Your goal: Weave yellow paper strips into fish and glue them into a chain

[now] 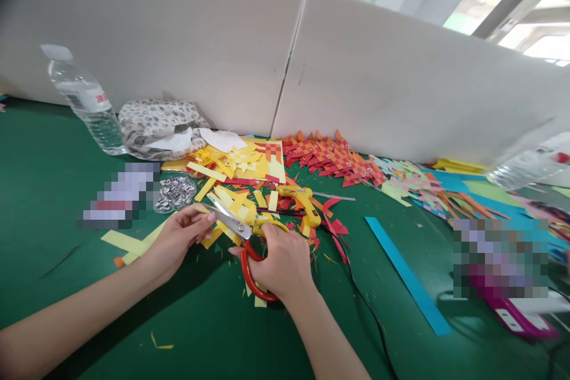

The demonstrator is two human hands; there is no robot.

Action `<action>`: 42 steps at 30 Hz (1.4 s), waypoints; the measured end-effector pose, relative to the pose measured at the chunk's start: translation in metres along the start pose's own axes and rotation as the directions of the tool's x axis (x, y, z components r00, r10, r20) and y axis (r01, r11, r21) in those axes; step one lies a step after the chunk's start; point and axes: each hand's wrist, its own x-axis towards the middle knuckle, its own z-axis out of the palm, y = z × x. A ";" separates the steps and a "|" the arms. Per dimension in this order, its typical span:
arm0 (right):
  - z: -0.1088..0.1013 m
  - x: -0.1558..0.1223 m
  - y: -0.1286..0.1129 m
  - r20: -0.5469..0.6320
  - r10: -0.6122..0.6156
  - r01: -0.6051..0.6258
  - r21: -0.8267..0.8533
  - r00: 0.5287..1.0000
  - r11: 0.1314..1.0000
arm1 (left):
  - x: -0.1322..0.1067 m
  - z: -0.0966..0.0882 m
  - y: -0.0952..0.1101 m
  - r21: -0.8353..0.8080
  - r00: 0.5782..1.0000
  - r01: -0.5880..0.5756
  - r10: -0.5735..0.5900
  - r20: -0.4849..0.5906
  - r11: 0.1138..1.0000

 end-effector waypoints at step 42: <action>-0.005 0.000 0.003 0.035 -0.029 0.028 0.045 0.999 0.999 | 0.003 -0.005 0.005 0.040 0.997 0.009 -0.012 0.077 0.999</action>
